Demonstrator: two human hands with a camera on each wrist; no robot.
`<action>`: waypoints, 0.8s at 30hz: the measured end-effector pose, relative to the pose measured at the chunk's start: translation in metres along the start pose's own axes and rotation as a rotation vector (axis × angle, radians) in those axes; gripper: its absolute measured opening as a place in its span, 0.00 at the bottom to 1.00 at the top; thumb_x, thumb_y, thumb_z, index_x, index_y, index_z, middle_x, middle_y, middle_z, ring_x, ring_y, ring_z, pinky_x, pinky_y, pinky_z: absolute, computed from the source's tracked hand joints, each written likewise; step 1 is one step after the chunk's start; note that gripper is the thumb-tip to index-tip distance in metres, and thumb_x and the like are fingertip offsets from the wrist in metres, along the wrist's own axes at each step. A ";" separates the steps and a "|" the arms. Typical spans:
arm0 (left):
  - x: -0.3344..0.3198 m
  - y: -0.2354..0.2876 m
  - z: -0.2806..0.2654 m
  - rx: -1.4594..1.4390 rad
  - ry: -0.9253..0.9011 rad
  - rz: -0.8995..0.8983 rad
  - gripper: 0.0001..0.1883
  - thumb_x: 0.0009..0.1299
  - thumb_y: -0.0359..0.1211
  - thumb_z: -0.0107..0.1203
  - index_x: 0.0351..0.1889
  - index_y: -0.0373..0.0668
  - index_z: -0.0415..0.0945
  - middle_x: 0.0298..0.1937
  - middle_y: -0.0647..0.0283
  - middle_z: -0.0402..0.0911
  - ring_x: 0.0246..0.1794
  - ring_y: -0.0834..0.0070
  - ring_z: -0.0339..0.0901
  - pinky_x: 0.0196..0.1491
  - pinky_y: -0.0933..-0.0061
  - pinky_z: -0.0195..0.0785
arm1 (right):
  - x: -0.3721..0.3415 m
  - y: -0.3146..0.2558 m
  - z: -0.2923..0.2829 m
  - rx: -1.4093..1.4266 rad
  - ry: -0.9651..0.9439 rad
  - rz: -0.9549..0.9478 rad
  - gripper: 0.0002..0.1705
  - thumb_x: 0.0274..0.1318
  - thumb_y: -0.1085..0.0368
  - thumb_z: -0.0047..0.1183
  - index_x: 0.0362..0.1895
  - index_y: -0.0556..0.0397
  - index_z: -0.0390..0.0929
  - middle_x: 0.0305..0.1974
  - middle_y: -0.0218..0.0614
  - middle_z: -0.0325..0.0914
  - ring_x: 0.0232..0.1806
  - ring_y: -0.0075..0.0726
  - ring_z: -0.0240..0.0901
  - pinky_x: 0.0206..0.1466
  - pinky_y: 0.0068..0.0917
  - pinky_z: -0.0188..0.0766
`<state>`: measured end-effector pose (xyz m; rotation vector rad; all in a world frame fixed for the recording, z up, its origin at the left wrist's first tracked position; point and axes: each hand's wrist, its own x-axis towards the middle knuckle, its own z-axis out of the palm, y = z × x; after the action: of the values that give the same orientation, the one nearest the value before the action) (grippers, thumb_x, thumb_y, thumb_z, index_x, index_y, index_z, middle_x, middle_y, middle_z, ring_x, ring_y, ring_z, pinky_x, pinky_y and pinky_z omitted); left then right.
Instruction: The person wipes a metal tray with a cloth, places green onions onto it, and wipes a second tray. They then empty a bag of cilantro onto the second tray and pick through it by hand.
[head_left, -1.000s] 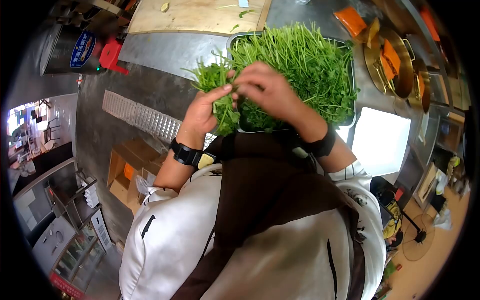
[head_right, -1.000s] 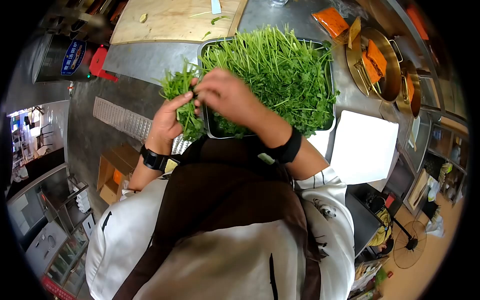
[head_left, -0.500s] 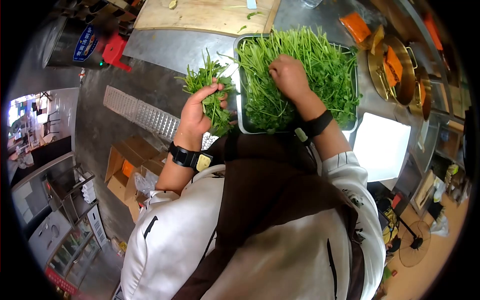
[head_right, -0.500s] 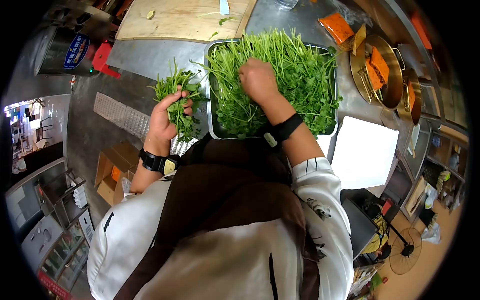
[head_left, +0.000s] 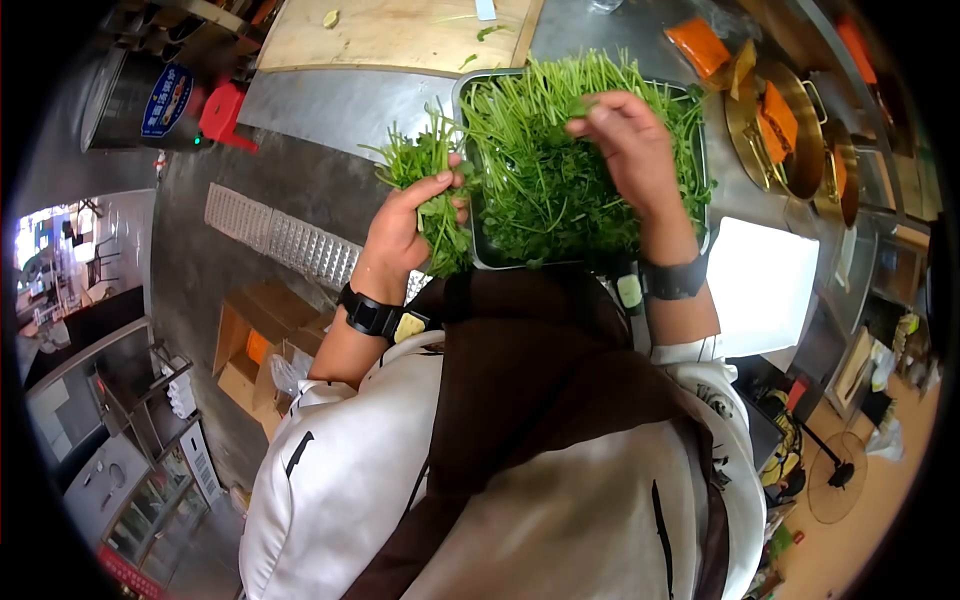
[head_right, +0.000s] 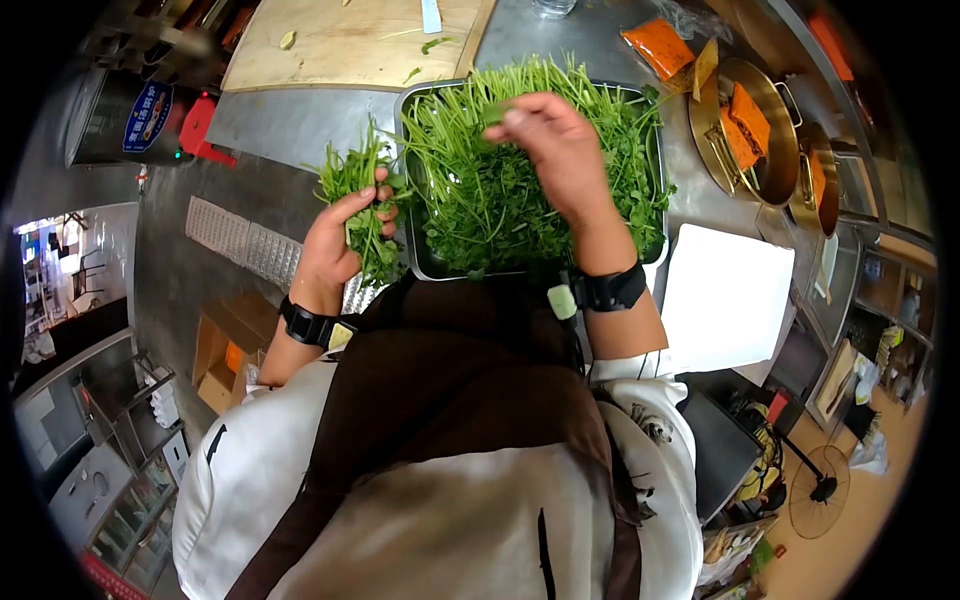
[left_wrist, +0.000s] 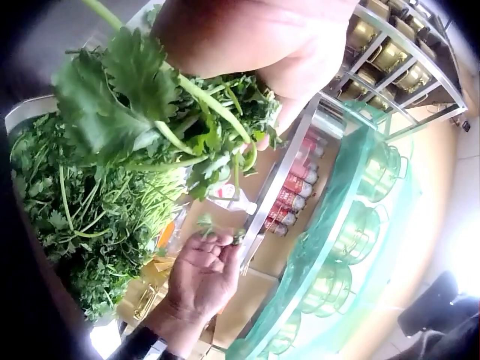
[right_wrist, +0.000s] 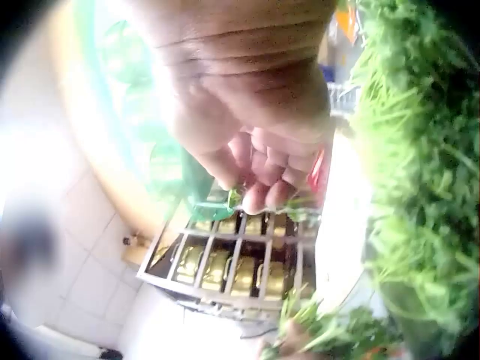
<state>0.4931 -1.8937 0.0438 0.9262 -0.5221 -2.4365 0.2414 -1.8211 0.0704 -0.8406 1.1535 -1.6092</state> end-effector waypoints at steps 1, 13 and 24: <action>0.000 -0.002 0.001 0.014 0.001 -0.031 0.18 0.65 0.31 0.53 0.52 0.37 0.69 0.36 0.64 0.72 0.31 0.75 0.66 0.35 0.74 0.63 | -0.005 -0.001 0.014 -0.089 -0.083 -0.017 0.06 0.59 0.70 0.47 0.40 0.55 0.75 0.40 0.39 0.78 0.40 0.33 0.76 0.48 0.28 0.73; 0.004 -0.007 -0.019 -0.049 0.021 -0.095 0.10 0.64 0.31 0.52 0.42 0.39 0.71 0.35 0.62 0.76 0.32 0.71 0.74 0.32 0.71 0.70 | 0.001 0.037 0.028 -0.306 0.000 -0.103 0.06 0.52 0.66 0.56 0.34 0.52 0.81 0.33 0.33 0.80 0.32 0.33 0.73 0.40 0.34 0.70; -0.006 -0.004 -0.019 -0.089 0.004 0.004 0.12 0.62 0.30 0.49 0.45 0.45 0.67 0.34 0.67 0.72 0.33 0.69 0.71 0.34 0.69 0.69 | 0.031 0.040 0.002 -0.522 0.048 0.269 0.08 0.56 0.63 0.53 0.32 0.56 0.78 0.23 0.26 0.72 0.23 0.23 0.64 0.28 0.20 0.62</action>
<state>0.5087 -1.8908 0.0320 0.8918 -0.4100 -2.4323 0.2460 -1.8552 0.0332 -0.9257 1.6813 -1.1260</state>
